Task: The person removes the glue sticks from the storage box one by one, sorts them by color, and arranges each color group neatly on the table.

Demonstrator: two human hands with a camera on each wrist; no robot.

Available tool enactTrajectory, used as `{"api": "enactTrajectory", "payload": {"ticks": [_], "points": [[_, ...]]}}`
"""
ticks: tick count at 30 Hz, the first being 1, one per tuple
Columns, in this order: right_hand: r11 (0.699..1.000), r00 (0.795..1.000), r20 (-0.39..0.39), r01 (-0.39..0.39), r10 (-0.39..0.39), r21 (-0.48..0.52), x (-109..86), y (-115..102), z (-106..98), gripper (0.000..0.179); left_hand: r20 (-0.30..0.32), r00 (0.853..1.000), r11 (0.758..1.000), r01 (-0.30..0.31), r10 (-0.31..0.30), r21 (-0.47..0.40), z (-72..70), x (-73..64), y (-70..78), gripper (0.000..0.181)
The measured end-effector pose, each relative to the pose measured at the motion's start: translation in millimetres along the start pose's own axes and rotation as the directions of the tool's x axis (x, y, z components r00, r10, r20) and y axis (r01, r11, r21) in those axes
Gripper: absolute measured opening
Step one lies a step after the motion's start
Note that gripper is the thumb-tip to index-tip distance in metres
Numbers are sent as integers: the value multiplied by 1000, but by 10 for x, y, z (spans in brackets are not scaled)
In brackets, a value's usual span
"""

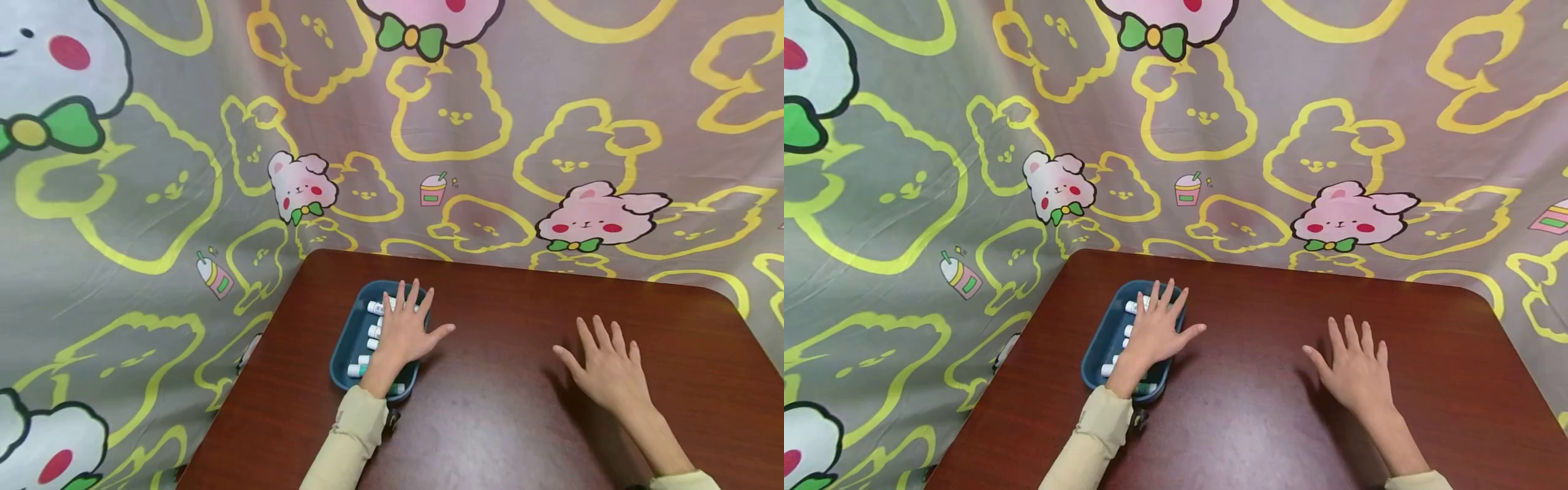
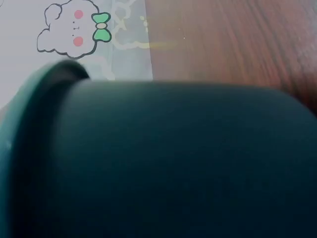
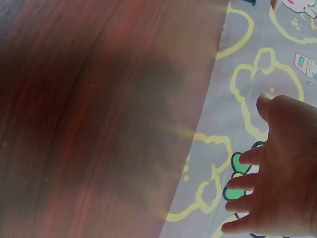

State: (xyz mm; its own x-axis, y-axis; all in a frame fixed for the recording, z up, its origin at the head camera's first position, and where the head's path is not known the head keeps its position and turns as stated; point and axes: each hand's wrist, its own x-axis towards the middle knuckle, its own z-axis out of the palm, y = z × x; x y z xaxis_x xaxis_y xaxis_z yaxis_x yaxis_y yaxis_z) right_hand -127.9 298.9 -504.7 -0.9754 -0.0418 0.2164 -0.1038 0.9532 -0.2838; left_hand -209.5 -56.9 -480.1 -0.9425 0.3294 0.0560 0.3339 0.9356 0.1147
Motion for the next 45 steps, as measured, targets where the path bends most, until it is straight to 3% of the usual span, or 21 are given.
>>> {"api": "enactTrajectory", "payload": {"ticks": [10,15,21,27,33,39,42,45], "points": [[999,999,5,33,-33,-15,86,-186,-46,73,-7,999,996,45,-46,-75,-57,-135,-250,85],[999,999,3,37,-37,13,158,-304,-52,68,-90,993,991,60,-71,-120,-76,-242,-441,70],[996,997,-25,78,-77,54,220,-440,-36,55,-198,970,975,105,-145,-198,-100,-419,-702,55],[989,993,-39,114,-110,97,299,-562,-25,47,-269,933,943,157,-240,-295,-131,-532,-913,46],[980,984,-87,164,-154,112,358,-762,70,38,-281,888,895,250,-364,-368,-55,-654,-1108,37],[971,975,-123,202,-186,128,430,-1017,190,31,-242,875,838,270,-419,-474,64,-755,-1274,30],[966,971,-124,220,-204,135,445,-1129,240,30,-218,872,794,263,-439,-549,96,-782,-1318,27],[961,968,-127,236,-219,146,460,-1261,293,29,-179,864,728,265,-470,-632,112,-796,-1349,25]]}}
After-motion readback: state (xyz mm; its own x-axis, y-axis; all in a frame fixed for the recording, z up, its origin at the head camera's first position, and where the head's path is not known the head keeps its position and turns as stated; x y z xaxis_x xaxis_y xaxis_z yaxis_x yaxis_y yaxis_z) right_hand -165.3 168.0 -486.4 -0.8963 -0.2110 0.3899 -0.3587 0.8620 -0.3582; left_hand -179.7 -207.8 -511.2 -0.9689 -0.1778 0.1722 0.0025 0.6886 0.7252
